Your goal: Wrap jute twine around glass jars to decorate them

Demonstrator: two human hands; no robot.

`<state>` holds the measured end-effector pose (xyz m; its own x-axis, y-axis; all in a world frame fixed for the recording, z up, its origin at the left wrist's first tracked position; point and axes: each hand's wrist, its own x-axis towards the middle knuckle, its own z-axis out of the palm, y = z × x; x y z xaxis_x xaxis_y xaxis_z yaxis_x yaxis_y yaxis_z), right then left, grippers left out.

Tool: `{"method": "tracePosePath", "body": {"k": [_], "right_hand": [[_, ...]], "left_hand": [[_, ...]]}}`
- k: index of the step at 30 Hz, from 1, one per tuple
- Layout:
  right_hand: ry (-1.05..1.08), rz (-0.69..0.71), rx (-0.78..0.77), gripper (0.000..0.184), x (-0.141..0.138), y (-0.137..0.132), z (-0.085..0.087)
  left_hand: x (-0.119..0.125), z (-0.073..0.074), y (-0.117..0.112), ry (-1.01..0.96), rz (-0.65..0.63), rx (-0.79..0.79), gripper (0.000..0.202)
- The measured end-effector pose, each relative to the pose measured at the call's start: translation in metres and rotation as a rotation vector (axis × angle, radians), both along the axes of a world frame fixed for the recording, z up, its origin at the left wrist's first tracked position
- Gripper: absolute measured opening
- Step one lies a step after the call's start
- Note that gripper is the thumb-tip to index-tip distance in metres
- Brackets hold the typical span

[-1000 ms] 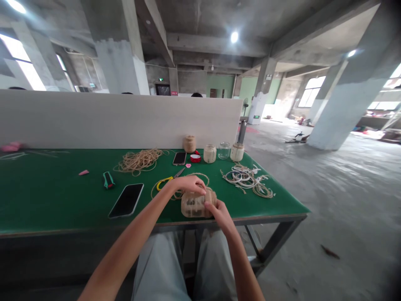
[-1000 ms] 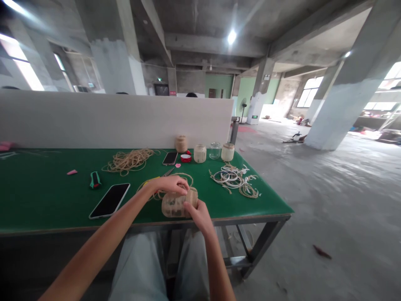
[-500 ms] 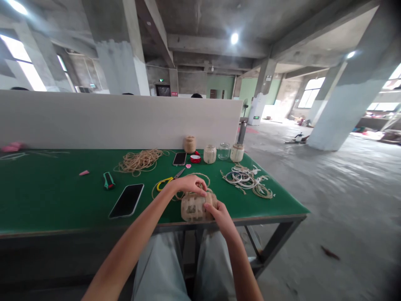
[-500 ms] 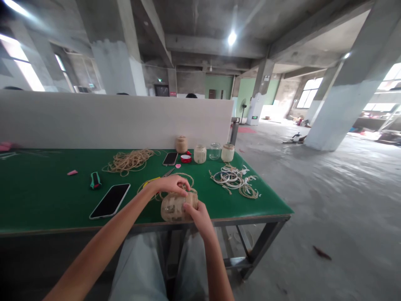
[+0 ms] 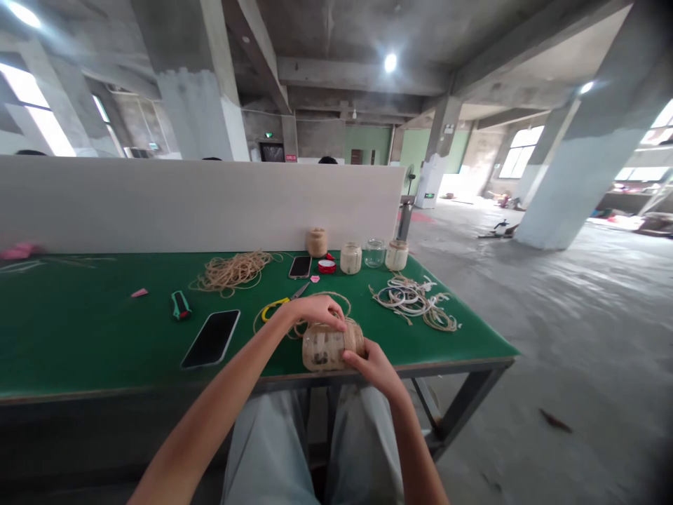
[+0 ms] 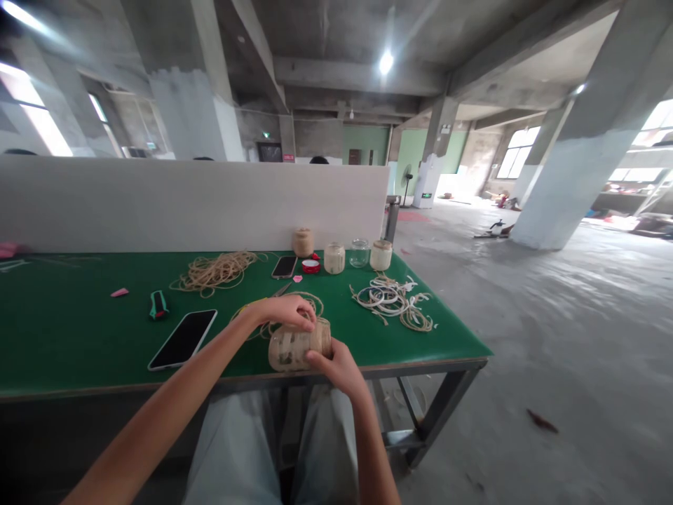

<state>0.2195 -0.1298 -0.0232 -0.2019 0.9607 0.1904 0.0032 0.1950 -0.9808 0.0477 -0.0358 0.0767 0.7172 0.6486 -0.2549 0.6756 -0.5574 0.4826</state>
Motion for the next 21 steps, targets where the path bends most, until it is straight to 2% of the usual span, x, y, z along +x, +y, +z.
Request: {"method": "tracePosePath", "body": {"k": [5, 10, 14, 21], "right_hand": [[0.023, -0.050, -0.011, 0.037, -0.004, 0.006, 0.006], [0.081, -0.122, -0.038, 0.038, -0.017, 0.008, -0.002], [0.129, -0.149, 0.004, 0.040, -0.020, 0.005, -0.008], [0.124, -0.127, 0.057, 0.045, -0.018, 0.003, -0.014]], "left_hand": [[0.001, 0.003, -0.003, 0.030, 0.013, 0.013, 0.047], [0.000, 0.005, -0.007, 0.045, 0.034, 0.042, 0.048], [-0.002, 0.004, -0.009, 0.045, 0.067, 0.085, 0.050], [0.000, 0.002, -0.005, 0.043, 0.090, 0.096, 0.050]]}}
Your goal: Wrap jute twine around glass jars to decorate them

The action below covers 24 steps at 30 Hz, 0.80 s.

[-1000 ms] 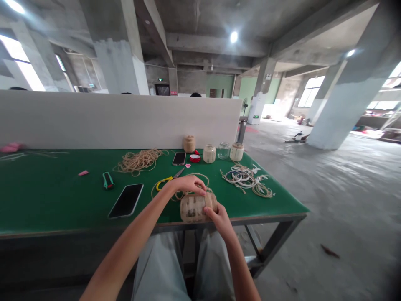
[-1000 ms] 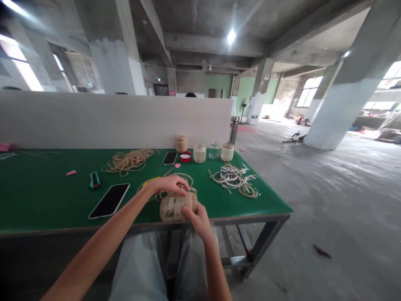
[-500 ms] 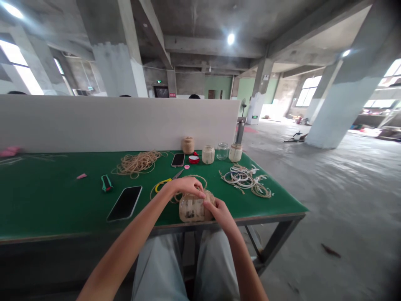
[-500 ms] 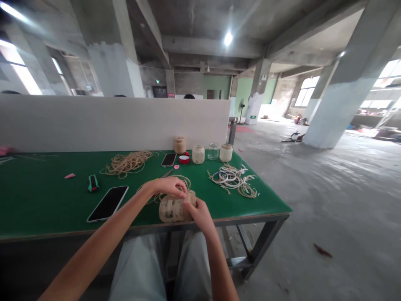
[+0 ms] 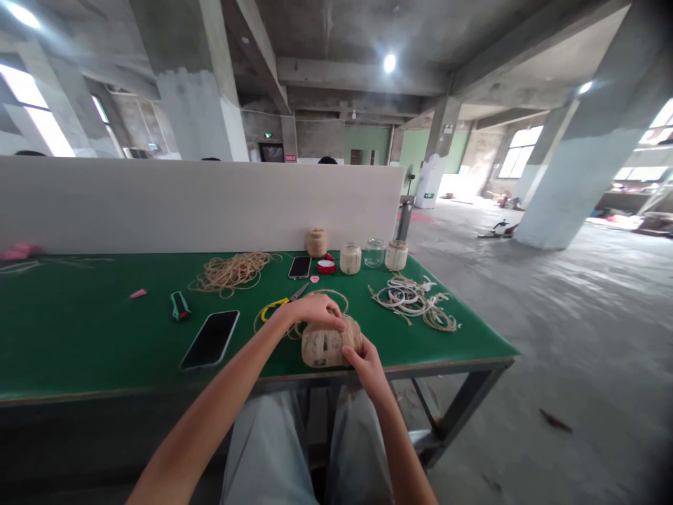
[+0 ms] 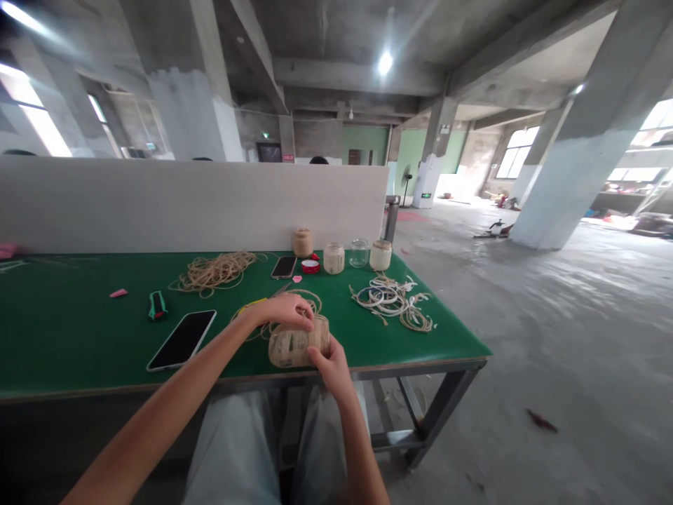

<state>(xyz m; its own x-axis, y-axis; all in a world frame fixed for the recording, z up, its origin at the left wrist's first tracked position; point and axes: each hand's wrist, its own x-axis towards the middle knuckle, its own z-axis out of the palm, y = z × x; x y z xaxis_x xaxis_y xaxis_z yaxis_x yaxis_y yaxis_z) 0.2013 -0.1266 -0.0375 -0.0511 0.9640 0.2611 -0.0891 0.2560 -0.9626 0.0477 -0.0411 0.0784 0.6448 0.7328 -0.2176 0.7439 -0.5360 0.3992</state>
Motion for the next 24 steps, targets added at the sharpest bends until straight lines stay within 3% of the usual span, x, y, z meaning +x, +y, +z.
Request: {"method": "tracePosePath", "body": {"k": [8, 13, 24], "right_hand": [[-0.063, 0.015, -0.055, 0.037, 0.009, 0.001, 0.009], [-0.031, -0.005, -0.076, 0.041, 0.003, 0.003, 0.013], [0.071, 0.059, -0.074, 0.045, 0.002, -0.009, 0.005]], "left_hand": [[0.006, 0.004, -0.005, 0.021, -0.018, -0.046, 0.054], [0.007, 0.007, -0.009, 0.006, -0.041, -0.060, 0.051], [-0.003, 0.004, 0.005, -0.162, -0.157, -0.097, 0.044]]}}
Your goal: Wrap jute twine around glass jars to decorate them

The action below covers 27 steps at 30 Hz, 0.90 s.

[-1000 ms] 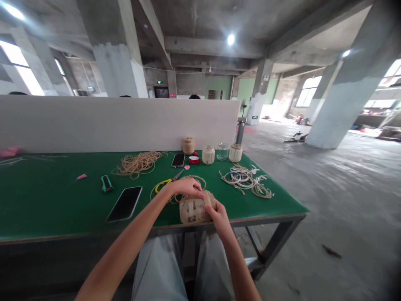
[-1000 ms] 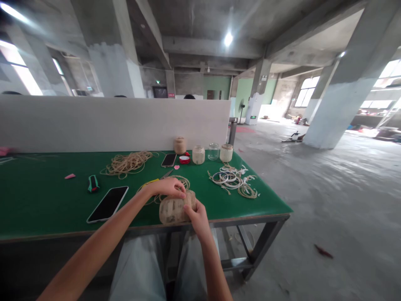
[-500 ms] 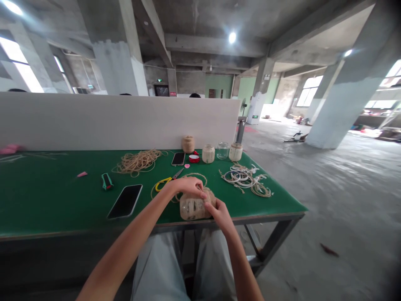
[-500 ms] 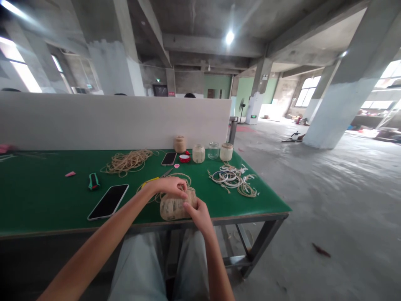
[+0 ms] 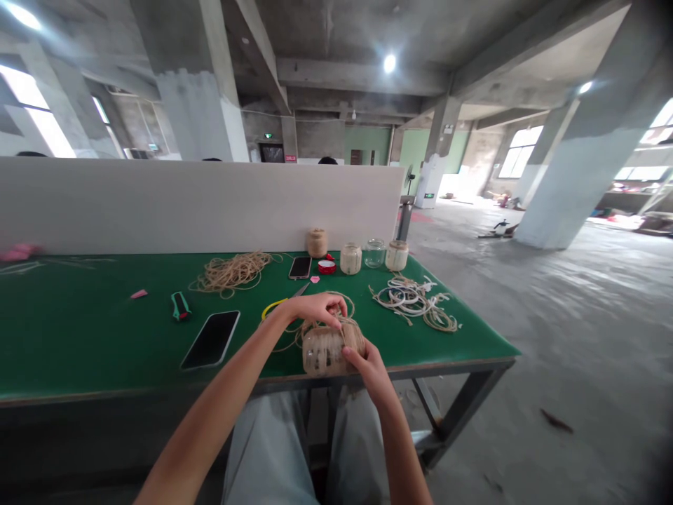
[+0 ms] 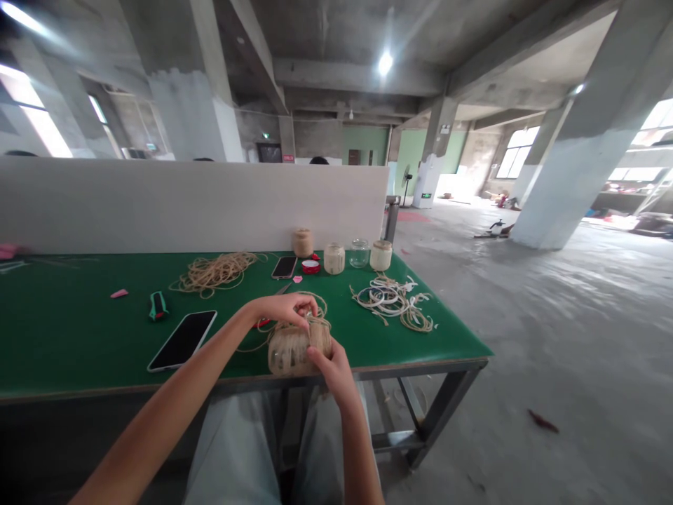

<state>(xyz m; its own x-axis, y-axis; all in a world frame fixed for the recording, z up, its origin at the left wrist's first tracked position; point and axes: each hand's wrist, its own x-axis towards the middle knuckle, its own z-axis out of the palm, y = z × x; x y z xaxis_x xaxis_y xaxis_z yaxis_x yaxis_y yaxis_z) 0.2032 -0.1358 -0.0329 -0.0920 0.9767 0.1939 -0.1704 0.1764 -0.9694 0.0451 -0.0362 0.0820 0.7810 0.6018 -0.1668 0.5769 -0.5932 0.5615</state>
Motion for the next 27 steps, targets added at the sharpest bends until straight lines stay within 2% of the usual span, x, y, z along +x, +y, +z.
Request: {"method": "tracePosePath", "body": {"k": [7, 11, 17, 23, 27], "right_hand": [[0.004, 0.013, -0.009, 0.047, 0.000, 0.003, -0.006], [-0.003, 0.029, 0.003, 0.048, 0.001, 0.000, -0.006], [-0.061, 0.094, -0.022, 0.051, 0.013, 0.000, 0.003], [-0.064, 0.008, -0.065, 0.043, 0.008, 0.008, 0.011], [-0.037, -0.022, -0.076, 0.042, 0.000, 0.007, 0.010]], "left_hand": [[0.003, 0.001, 0.000, 0.033, 0.047, 0.059, 0.038], [0.000, -0.003, -0.001, 0.095, 0.043, 0.002, 0.041], [0.001, -0.007, 0.000, 0.137, 0.020, -0.050, 0.041], [0.003, -0.006, -0.002, 0.160, 0.009, -0.020, 0.043], [0.003, -0.002, -0.004, 0.173, 0.025, 0.039, 0.045]]}}
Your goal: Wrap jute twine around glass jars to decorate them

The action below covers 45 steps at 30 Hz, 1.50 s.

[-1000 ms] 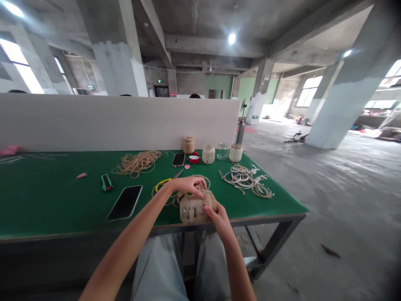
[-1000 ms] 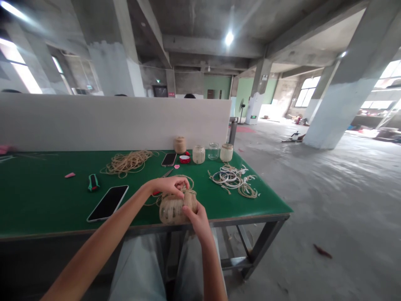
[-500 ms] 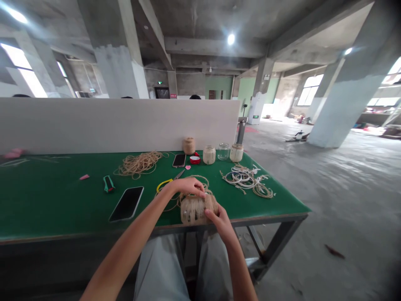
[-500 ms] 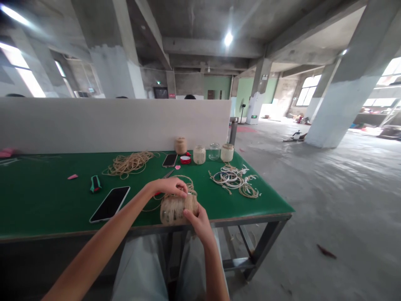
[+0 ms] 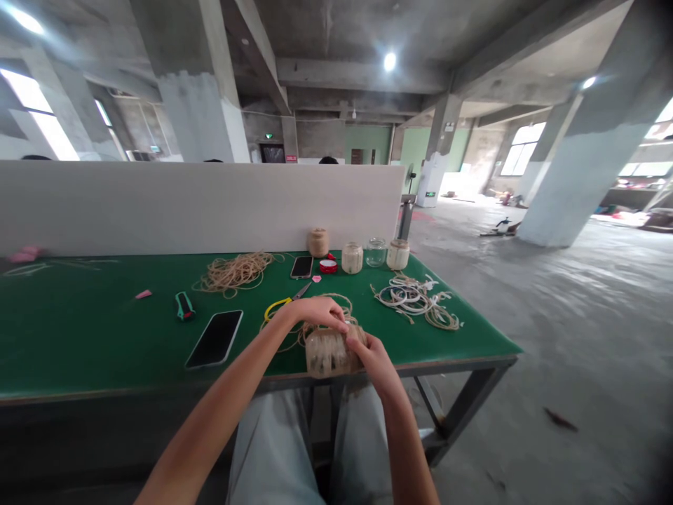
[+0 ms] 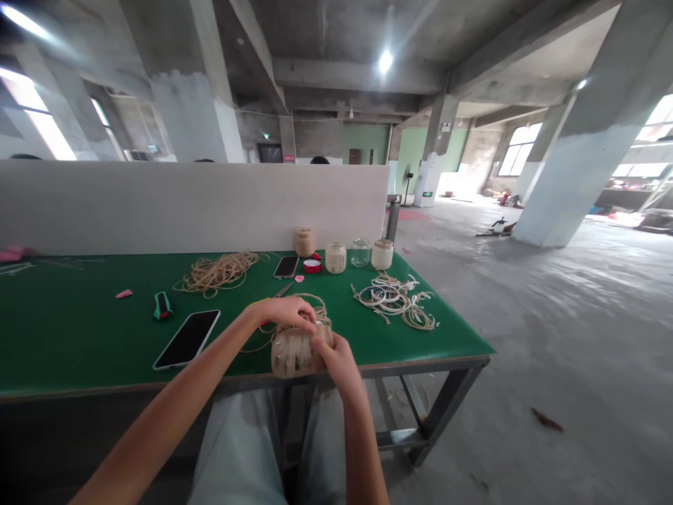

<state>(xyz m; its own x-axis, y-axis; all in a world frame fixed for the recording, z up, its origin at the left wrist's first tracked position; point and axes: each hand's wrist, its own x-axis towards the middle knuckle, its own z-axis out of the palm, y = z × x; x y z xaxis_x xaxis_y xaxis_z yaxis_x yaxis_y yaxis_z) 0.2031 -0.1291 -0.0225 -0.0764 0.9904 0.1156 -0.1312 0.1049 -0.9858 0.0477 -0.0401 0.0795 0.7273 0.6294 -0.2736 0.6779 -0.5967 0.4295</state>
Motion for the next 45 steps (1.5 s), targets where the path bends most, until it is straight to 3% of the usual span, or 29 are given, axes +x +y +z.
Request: {"method": "tracePosePath", "body": {"k": [6, 12, 18, 26, 36, 45], "right_hand": [[0.044, -0.046, 0.091, 0.046, -0.005, 0.000, -0.010], [0.017, -0.005, 0.125, 0.043, 0.001, 0.003, -0.018], [-0.014, 0.011, 0.119, 0.044, 0.004, 0.000, -0.015], [-0.045, -0.073, 0.049, 0.045, -0.002, 0.001, -0.006], [-0.050, -0.081, 0.013, 0.041, -0.002, -0.005, -0.004], [-0.037, -0.083, 0.005, 0.039, -0.004, -0.003, -0.005]], "left_hand": [[0.004, 0.004, 0.000, 0.021, 0.061, 0.169, 0.048], [0.010, 0.001, 0.003, 0.044, 0.070, 0.277, 0.048], [0.015, 0.001, 0.005, 0.064, 0.030, 0.253, 0.047], [0.012, 0.005, -0.004, 0.078, 0.010, 0.209, 0.050], [0.015, -0.002, -0.001, -0.048, 0.020, 0.267, 0.028], [0.050, 0.001, 0.006, -0.179, 0.115, 0.367, 0.032]]}}
